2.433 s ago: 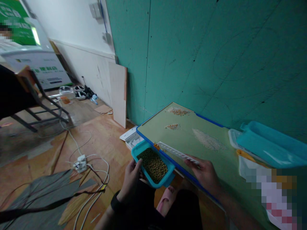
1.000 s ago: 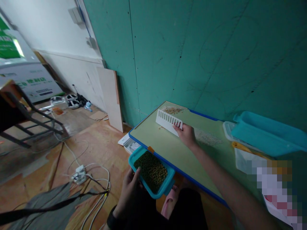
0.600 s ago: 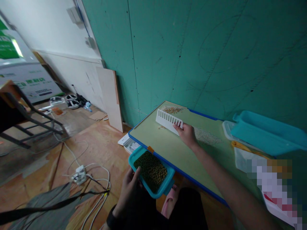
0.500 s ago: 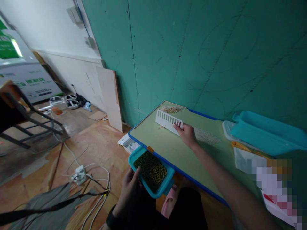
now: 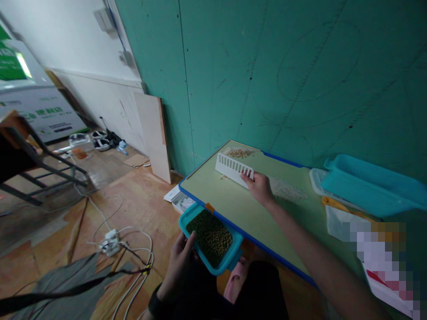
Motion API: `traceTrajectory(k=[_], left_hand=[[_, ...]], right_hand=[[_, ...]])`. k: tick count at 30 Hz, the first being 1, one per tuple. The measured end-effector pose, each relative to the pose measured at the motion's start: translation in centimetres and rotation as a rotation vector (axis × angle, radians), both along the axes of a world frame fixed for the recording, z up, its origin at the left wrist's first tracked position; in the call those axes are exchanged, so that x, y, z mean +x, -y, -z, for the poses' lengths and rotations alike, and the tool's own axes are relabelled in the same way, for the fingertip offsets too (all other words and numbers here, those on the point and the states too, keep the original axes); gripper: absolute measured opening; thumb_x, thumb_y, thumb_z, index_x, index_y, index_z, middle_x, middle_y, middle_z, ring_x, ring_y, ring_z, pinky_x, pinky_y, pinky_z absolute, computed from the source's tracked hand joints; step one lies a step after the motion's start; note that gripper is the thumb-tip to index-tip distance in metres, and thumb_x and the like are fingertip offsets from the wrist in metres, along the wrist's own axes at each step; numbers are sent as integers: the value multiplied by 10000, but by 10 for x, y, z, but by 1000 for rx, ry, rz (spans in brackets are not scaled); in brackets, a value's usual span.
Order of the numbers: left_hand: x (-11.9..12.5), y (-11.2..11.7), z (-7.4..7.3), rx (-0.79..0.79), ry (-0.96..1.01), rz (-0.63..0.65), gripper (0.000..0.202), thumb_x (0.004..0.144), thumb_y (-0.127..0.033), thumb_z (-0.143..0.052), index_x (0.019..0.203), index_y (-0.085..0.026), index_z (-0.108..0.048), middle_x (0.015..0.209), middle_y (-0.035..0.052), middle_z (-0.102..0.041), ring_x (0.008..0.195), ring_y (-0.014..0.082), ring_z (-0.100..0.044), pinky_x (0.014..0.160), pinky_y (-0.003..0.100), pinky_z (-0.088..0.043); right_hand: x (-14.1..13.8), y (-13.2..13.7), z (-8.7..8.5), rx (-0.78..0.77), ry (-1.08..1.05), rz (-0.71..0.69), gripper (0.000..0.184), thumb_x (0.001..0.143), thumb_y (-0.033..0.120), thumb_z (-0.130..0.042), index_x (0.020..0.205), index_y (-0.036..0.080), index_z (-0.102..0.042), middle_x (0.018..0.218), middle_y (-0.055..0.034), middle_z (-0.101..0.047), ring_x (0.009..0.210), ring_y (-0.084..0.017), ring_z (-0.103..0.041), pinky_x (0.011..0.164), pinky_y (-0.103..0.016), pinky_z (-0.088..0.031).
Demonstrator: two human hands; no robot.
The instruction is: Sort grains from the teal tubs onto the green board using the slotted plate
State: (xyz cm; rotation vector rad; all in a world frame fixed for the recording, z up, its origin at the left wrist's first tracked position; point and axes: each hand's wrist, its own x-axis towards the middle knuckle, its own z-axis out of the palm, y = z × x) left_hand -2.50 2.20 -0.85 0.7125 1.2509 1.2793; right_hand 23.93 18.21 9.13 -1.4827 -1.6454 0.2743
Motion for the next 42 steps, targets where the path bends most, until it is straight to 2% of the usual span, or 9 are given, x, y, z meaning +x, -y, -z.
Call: traceTrajectory(k=[4,9,12,18,24,29,37,42], left_hand=[[0,0,5,-13,-12,-18,542,665,-638,-800,864,-160,-639,511,-69,-550,372,98,-516,369,196,-417],[1,2,2,6,1,-2,510,706,-625,-779,864,-164,-628,498,-72,-536,380,104,-521,376,200,-427],[2,2,-1,-2,-8,-21,510,712,-618,-778,884,-159,-636,504,-72,-544,385,97,-522,375,185,-408],[-1,2,2,-9,39,32,546,715,-607,-783,982,-147,-662,530,-70,-554,391,91,-508,385,194,-414],[-2,1,6,-4,44,20,537,710,-606,-788,960,-147,-666,531,-66,-544,392,98,-512,389,204,-423],[-1,2,8,-2,37,3,561,717,-609,-781,1009,-145,-664,521,-72,-542,388,102,-514,376,200,-413],[-1,-1,9,-17,41,8,609,669,-637,-795,1016,-146,-698,506,-60,-542,373,110,-507,370,214,-414],[-2,0,10,-8,43,30,591,693,-621,-787,1028,-142,-699,510,-56,-542,384,116,-517,384,223,-426]], right_hand=[[-1,0,1,1,18,7,405,852,507,-581,817,141,-753,747,-116,-751,680,-238,-687,593,-278,-435],[-2,0,2,1,32,2,402,854,506,-579,766,150,-742,684,-94,-730,622,-217,-655,563,-269,-417],[-4,2,2,11,12,-20,381,852,498,-585,777,159,-742,709,-88,-741,647,-216,-665,576,-267,-426],[-6,4,3,-27,-24,-53,387,848,498,-591,818,147,-750,733,-98,-749,675,-232,-684,591,-278,-436],[-8,5,7,-31,-110,-99,391,843,502,-608,818,139,-749,736,-79,-750,682,-222,-684,609,-277,-462],[-10,6,8,-53,-155,-118,381,831,493,-624,850,137,-758,794,-87,-766,700,-225,-689,659,-299,-498],[-14,7,7,-69,-185,-149,363,821,481,-641,839,138,-760,791,-87,-767,711,-233,-697,671,-309,-512],[-15,9,5,-86,-220,-185,350,813,468,-652,856,141,-767,832,-91,-776,760,-252,-716,703,-328,-533]])
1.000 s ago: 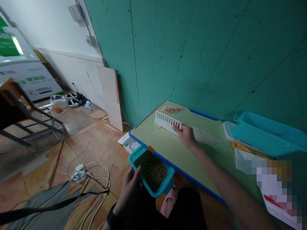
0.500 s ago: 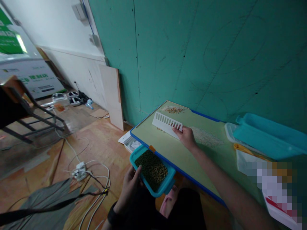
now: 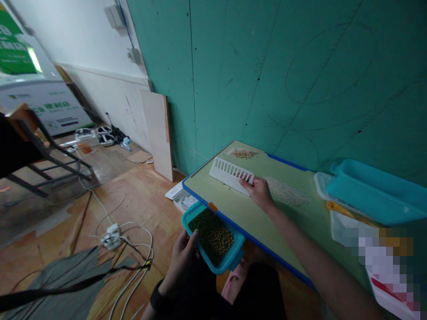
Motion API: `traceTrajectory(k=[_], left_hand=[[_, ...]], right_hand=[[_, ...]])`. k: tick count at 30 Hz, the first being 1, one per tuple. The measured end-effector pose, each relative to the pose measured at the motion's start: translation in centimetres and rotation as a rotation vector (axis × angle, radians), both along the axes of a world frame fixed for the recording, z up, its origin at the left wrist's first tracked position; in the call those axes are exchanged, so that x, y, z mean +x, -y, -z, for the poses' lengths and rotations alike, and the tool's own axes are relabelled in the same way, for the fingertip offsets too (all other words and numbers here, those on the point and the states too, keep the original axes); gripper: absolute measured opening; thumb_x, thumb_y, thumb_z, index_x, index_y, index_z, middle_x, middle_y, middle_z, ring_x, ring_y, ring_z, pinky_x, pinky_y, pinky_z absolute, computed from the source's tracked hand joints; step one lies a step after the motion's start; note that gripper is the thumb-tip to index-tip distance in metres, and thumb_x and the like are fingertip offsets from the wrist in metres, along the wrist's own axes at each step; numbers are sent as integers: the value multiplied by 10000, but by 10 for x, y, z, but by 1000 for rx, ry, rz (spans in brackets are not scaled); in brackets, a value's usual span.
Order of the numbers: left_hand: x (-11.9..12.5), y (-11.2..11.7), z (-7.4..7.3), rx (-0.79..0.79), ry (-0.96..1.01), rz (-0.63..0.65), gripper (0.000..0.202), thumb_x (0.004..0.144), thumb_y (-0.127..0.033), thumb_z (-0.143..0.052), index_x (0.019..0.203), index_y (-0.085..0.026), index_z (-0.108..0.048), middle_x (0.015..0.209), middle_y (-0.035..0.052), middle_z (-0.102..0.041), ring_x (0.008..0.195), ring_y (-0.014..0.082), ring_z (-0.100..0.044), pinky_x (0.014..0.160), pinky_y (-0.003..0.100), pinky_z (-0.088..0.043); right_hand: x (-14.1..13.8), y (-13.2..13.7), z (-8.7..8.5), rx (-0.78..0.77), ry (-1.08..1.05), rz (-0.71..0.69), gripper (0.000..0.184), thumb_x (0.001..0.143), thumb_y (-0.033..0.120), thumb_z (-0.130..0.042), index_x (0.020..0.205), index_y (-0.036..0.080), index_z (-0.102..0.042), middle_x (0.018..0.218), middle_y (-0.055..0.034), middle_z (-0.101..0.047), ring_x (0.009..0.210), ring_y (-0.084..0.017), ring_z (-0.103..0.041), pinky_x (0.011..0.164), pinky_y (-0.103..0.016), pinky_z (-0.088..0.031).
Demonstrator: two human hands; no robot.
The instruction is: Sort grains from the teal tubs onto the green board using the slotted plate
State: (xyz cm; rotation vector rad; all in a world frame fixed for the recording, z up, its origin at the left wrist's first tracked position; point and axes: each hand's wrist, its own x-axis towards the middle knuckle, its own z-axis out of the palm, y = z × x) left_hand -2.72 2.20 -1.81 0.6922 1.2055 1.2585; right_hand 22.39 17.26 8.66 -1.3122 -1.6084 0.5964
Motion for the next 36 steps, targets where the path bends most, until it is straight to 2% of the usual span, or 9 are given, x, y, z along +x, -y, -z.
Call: traceTrajectory(k=[6,11,14,26,31,36], left_hand=[[-1,-2,-3,29,-41,-13,573,696,-630,-783,969,-137,-679,517,-62,-548,386,102,-514,380,201,-405],[-1,-5,-5,21,-78,-5,588,692,-652,-772,965,-140,-675,495,-55,-564,374,114,-531,371,201,-406],[-1,-6,-4,26,-88,5,590,697,-657,-766,964,-138,-677,500,-47,-579,370,116,-535,369,205,-413],[-1,-8,-6,30,-68,-16,535,706,-635,-769,910,-153,-659,483,-66,-545,371,106,-513,377,202,-412],[-10,-13,-19,25,-58,-38,521,673,-603,-798,893,-155,-647,501,-75,-545,387,99,-504,394,205,-418],[-12,-13,-37,7,-37,-25,498,707,-588,-766,928,-164,-624,454,-79,-541,352,127,-514,376,229,-420]], right_hand=[[-4,6,-1,-17,-40,-62,349,823,456,-655,948,152,-771,945,-100,-786,868,-267,-735,785,-346,-550],[-5,0,0,47,18,58,374,830,497,-632,847,145,-755,830,-96,-775,771,-253,-716,725,-331,-540],[-5,-6,2,52,41,62,362,830,492,-630,837,149,-749,802,-87,-768,752,-244,-710,713,-320,-535],[-8,-2,2,-7,-37,-131,328,849,439,-660,987,164,-772,978,-95,-784,896,-261,-736,838,-363,-562],[-7,0,5,-31,-86,-176,345,819,456,-695,981,165,-782,994,-89,-784,942,-279,-736,849,-380,-572],[-7,5,7,-66,-128,-205,383,775,485,-727,958,156,-796,954,-87,-787,884,-301,-743,829,-415,-581]])
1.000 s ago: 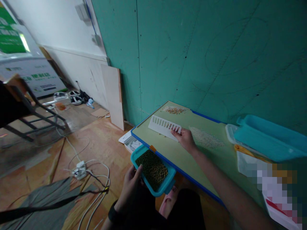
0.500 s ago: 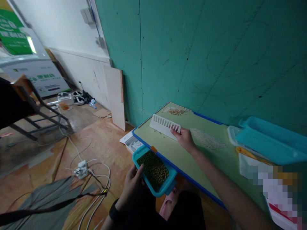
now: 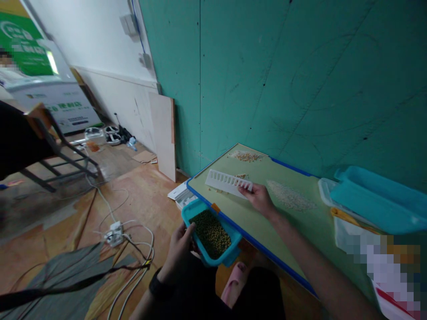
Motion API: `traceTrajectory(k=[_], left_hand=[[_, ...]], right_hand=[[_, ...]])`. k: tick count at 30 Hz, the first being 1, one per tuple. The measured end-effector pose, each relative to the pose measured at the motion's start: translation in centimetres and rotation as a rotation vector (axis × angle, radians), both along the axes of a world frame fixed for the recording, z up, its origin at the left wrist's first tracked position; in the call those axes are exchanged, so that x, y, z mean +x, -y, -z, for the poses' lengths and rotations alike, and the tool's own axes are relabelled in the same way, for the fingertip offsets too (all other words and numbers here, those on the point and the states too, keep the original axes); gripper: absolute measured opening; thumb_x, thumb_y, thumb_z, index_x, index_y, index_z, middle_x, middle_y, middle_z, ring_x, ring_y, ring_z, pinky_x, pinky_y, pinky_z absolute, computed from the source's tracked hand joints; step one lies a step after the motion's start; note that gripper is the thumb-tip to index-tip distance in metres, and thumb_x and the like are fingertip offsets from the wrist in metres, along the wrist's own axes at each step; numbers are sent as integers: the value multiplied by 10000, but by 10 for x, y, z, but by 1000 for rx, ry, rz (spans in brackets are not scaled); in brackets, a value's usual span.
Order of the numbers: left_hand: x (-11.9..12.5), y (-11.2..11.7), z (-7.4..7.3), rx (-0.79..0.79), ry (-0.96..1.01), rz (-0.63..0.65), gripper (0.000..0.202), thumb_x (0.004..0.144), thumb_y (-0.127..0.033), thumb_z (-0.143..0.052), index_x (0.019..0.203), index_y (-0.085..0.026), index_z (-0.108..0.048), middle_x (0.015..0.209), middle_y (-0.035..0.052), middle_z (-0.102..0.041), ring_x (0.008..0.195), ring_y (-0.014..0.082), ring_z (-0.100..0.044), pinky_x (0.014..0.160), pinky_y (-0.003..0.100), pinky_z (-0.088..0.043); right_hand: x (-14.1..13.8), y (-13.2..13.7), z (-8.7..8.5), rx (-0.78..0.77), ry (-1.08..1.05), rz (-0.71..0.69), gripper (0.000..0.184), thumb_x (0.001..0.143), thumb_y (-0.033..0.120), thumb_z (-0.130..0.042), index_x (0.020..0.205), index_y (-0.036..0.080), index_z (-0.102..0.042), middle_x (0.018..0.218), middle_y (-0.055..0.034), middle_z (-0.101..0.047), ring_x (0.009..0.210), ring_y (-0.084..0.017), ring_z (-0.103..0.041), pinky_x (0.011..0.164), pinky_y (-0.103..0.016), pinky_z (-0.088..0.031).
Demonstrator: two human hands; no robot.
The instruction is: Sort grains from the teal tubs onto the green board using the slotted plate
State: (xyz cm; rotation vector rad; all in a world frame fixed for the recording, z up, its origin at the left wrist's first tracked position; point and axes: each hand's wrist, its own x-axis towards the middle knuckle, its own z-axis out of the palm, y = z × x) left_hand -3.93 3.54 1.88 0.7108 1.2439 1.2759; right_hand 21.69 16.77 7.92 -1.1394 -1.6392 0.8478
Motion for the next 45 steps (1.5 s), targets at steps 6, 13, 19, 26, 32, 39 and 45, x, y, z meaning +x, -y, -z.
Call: traceTrajectory(k=[6,13,19,26,32,39,45], left_hand=[[-6,-7,1,29,-42,-68,475,695,-585,-752,880,-179,-589,411,-81,-537,305,151,-521,333,242,-427],[-14,-20,1,40,-5,-113,432,701,-567,-748,822,-196,-563,383,-94,-507,298,144,-517,333,232,-435],[1,-11,-14,37,-15,-103,437,673,-561,-761,807,-190,-574,398,-82,-521,315,147,-519,348,258,-465],[15,-1,-16,20,25,-86,405,691,-538,-740,810,-206,-542,399,-89,-512,315,135,-504,354,247,-453],[26,5,-5,28,57,-70,420,684,-551,-757,830,-214,-554,411,-100,-501,312,138,-513,338,229,-409],[41,10,10,72,77,-29,552,634,-665,-780,837,-208,-547,415,-95,-507,325,134,-523,361,232,-445],[38,14,16,33,-7,-52,546,633,-669,-785,834,-194,-605,442,-74,-536,363,152,-561,365,235,-434]], right_hand=[[-5,1,0,15,14,-3,351,781,476,-710,907,161,-801,901,-77,-786,874,-308,-741,800,-408,-578],[-5,8,-2,-3,74,-92,333,804,466,-702,927,172,-798,867,-51,-785,837,-291,-742,751,-374,-576],[-6,54,-5,71,159,-43,307,890,440,-644,996,194,-793,905,-51,-791,814,-266,-747,722,-334,-573],[-18,110,-7,114,163,-10,255,928,404,-617,1028,237,-782,930,-44,-792,803,-224,-747,734,-299,-567],[3,85,-16,91,66,206,365,857,512,-652,945,178,-769,946,-90,-785,869,-267,-731,758,-338,-552],[55,-14,-24,176,29,571,477,730,598,-650,808,132,-711,754,-101,-735,697,-241,-649,659,-335,-485],[40,-43,-9,91,-2,486,398,695,551,-641,716,155,-669,650,-58,-680,620,-196,-586,577,-286,-414]])
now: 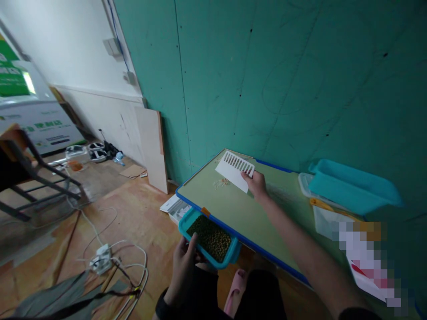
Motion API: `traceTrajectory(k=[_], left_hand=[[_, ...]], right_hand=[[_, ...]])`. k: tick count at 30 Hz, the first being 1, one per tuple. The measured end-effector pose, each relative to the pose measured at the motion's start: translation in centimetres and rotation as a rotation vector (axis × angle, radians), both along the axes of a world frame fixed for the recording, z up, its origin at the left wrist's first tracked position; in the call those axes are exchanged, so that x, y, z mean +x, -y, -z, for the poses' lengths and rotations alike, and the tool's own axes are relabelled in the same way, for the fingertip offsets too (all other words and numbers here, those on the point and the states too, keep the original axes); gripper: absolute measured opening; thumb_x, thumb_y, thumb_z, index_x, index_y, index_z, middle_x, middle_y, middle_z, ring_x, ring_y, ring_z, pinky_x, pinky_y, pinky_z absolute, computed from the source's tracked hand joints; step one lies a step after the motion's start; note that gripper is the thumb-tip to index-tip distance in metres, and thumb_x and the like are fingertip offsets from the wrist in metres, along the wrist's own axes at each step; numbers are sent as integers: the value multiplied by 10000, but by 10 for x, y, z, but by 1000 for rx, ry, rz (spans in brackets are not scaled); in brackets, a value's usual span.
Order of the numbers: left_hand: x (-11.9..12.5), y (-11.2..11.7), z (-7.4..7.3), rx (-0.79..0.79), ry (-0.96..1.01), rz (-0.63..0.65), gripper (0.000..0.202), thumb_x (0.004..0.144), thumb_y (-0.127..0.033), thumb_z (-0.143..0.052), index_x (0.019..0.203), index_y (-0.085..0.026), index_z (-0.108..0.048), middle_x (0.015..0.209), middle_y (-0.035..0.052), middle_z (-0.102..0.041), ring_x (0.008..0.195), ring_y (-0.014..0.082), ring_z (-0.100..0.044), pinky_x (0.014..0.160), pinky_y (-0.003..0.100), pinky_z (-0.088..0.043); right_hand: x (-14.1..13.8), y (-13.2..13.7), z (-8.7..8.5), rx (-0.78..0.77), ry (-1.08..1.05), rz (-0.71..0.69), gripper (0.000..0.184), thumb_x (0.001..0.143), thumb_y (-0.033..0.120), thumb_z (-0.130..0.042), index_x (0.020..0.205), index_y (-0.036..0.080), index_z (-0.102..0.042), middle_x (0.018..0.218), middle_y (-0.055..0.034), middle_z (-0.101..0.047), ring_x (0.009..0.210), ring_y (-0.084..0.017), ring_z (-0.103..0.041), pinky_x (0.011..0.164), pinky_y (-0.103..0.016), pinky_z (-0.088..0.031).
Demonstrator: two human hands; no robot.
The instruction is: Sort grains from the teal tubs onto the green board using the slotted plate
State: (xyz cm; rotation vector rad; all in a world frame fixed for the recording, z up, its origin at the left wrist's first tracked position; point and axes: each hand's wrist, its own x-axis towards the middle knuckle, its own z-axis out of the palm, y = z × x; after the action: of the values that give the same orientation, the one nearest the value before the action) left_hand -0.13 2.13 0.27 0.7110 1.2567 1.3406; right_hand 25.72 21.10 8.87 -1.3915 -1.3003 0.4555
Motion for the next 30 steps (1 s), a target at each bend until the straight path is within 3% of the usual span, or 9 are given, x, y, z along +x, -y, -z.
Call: traceTrajectory(k=[7,12,24,30], left_hand=[[-5,5,9,-13,-33,-89,570,608,-622,-843,886,-168,-641,514,-75,-561,389,114,-539,380,213,-440],[-4,5,4,2,17,-66,522,682,-606,-811,922,-179,-632,469,-97,-524,360,97,-509,365,194,-423],[-2,5,-3,-29,31,-73,571,608,-623,-847,902,-173,-650,469,-88,-527,361,97,-503,361,203,-423],[3,8,-11,-38,37,-123,572,590,-627,-856,882,-187,-637,465,-90,-501,406,131,-572,340,185,-385]], right_hand=[[-5,-11,10,-28,32,-44,376,726,530,-641,722,155,-674,668,-60,-681,627,-186,-576,585,-282,-410],[-2,-13,15,-72,36,-44,358,716,515,-662,704,157,-670,626,-43,-656,605,-179,-561,575,-279,-402],[-8,-12,16,-108,-43,-143,429,688,581,-669,701,153,-653,638,-41,-643,610,-181,-564,568,-286,-416],[-12,-8,12,-108,-75,-152,444,676,593,-665,726,152,-663,653,-46,-653,617,-181,-566,566,-282,-412]])
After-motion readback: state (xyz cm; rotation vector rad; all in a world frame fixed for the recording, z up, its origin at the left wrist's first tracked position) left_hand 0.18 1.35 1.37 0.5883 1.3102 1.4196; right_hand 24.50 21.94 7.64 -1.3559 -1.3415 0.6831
